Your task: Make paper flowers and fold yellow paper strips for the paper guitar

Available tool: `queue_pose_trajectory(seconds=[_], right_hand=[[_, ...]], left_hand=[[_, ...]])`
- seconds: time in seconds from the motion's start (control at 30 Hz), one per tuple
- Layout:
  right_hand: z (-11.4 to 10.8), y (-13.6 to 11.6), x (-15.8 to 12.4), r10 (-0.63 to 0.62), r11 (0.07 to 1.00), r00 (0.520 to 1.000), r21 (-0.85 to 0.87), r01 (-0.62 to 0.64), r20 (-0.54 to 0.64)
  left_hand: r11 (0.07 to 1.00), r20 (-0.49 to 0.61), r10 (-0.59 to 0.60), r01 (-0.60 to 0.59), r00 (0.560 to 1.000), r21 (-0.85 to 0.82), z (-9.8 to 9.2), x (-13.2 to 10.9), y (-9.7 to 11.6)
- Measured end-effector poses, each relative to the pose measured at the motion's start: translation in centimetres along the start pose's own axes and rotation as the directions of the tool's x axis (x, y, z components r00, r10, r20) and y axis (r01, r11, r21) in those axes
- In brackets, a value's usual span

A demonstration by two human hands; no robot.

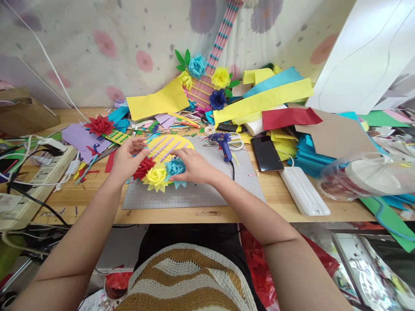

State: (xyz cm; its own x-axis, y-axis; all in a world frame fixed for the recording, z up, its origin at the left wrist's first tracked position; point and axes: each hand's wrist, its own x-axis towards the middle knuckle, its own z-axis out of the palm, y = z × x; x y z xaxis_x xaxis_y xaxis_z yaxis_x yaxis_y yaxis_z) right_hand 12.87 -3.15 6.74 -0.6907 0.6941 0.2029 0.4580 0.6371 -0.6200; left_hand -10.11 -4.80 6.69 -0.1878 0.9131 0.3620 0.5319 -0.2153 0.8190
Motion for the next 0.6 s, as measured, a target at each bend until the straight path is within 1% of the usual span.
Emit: queue_pose_trajectory(seconds=[0.1,0.17,0.2,0.27,0.3,0.37,0.47,0.6], right_hand=[[-0.8,1.0,-0.5,-0.001,0.987,0.998,0.161,0.01,-0.058],[-1.1,1.9,-0.8,0.04,0.955,0.994,0.295,-0.008,-0.103],[-1.1,2.3,-0.9,0.077,0.937,0.989,0.349,-0.027,-0.13],[-0.9,3.2,-1.1,0.161,0.906,0.97,0.417,-0.071,-0.185],[-0.7,3.6,-1.1,0.196,0.897,0.957,0.433,-0.087,-0.214],[-0.2,4.3,-1.1,0.248,0.889,0.932,0.445,-0.112,-0.263],[0.4,5.3,-0.8,0.332,0.859,0.888,0.492,-0.145,-0.318],[1.0,6.7,-0.6,0.478,0.756,0.813,0.626,-0.188,-0.333]], left_hand=[[0.999,0.025,0.004,-0.005,1.0,0.035,0.0,-0.2,0.7],[0.996,0.117,0.017,-0.028,0.993,0.086,0.3,-0.5,1.6],[0.991,0.19,0.035,-0.058,0.981,0.119,0.6,-0.7,2.1],[0.969,0.348,0.091,-0.164,0.933,0.186,1.4,-1.1,3.1],[0.949,0.395,0.123,-0.225,0.91,0.223,1.9,-1.2,3.5],[0.91,0.43,0.152,-0.296,0.89,0.292,2.8,-1.3,4.2],[0.873,0.477,0.119,-0.321,0.871,0.367,3.7,-0.7,4.9],[0.814,0.581,0.002,-0.339,0.814,0.471,4.1,0.3,6.2]])
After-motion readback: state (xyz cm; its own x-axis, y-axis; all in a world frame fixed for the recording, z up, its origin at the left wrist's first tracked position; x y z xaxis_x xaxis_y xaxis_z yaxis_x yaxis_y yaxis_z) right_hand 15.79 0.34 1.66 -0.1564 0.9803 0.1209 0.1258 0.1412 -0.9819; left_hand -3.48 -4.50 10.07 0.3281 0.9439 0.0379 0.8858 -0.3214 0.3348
